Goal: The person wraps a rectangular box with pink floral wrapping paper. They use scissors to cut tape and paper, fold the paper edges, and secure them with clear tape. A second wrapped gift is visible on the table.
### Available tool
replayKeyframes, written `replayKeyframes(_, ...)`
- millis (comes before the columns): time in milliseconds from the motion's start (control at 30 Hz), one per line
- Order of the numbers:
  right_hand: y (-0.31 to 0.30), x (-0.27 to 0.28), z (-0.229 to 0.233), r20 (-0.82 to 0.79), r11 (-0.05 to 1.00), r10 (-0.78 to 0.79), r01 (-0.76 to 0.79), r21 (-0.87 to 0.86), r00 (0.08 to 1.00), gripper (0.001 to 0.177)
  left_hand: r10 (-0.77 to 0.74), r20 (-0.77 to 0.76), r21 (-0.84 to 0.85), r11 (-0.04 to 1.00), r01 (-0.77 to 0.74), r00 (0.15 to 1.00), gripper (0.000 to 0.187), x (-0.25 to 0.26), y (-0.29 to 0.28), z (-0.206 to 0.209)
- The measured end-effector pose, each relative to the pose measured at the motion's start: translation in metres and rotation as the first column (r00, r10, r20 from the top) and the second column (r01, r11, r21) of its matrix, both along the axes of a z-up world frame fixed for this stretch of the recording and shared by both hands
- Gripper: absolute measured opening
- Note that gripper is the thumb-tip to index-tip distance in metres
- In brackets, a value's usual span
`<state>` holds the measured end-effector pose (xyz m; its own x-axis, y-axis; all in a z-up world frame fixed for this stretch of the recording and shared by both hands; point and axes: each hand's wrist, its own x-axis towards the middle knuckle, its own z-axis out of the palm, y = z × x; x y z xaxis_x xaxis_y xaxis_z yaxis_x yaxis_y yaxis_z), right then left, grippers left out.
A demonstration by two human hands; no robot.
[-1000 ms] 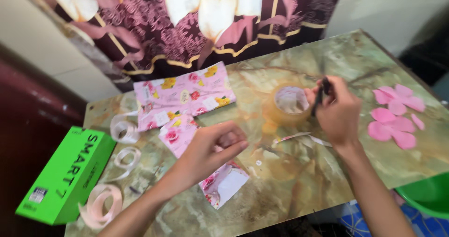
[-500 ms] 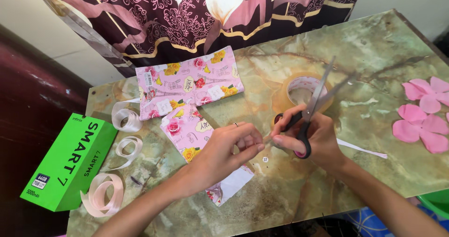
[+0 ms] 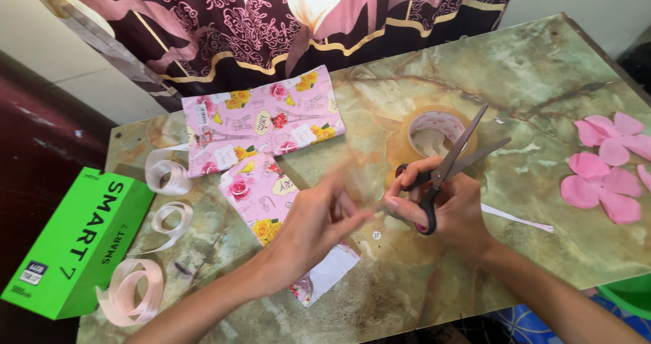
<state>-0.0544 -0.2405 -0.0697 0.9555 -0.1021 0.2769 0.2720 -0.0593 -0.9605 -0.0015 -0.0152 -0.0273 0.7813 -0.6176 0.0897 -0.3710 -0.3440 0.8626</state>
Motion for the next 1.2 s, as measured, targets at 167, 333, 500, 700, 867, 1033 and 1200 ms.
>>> replayKeyframes(167, 0.002, -0.002, 0.0, -0.008, 1.0, -0.014, 0.014, -0.01, 1.0, 0.033, -0.017, -0.06, 0.026, 0.999, 0.019, 0.998, 0.059, 0.001, 0.0, 0.001)
replayKeyframes(333, 0.0, -0.002, -0.004, 0.069, 1.0, -0.01, 0.011, -0.027, 0.998, 0.033, -0.098, 0.091, -0.031, 0.994, 0.101, 0.991, 0.036, -0.006, -0.003, -0.001)
replayKeyframes(500, 0.002, -0.003, -0.008, 0.143, 0.999, -0.006, 0.01, -0.031, 0.99, 0.035, -0.129, 0.249, -0.073, 0.986, 0.151, 0.96, 0.033, -0.011, -0.002, 0.002)
replayKeyframes(700, -0.008, -0.001, -0.008, 0.004, 0.992, 0.024, -0.023, -0.124, 1.0, 0.043, -0.214, -0.025, -0.054, 0.976, 0.212, 0.977, 0.032, -0.005, 0.007, 0.016)
replayKeyframes(867, -0.016, 0.001, -0.016, 0.035, 0.904, 0.333, -0.309, -0.295, 0.942, 0.052, -0.219, -0.104, -0.279, 0.943, 0.183, 0.97, 0.031, 0.017, 0.033, 0.035)
replayKeyframes(1033, -0.014, 0.009, -0.029, 0.026, 0.767, 0.447, -0.369, -0.525, 0.894, 0.068, -0.293, -0.131, -0.345, 0.909, 0.233, 0.947, 0.034, 0.026, 0.05, 0.046)
replayKeyframes(1200, -0.015, 0.009, -0.032, 0.145, 0.71, 0.529, -0.343, -0.615, 0.836, 0.065, -0.369, -0.205, -0.354, 0.891, 0.283, 0.906, 0.034, 0.027, 0.045, 0.041)
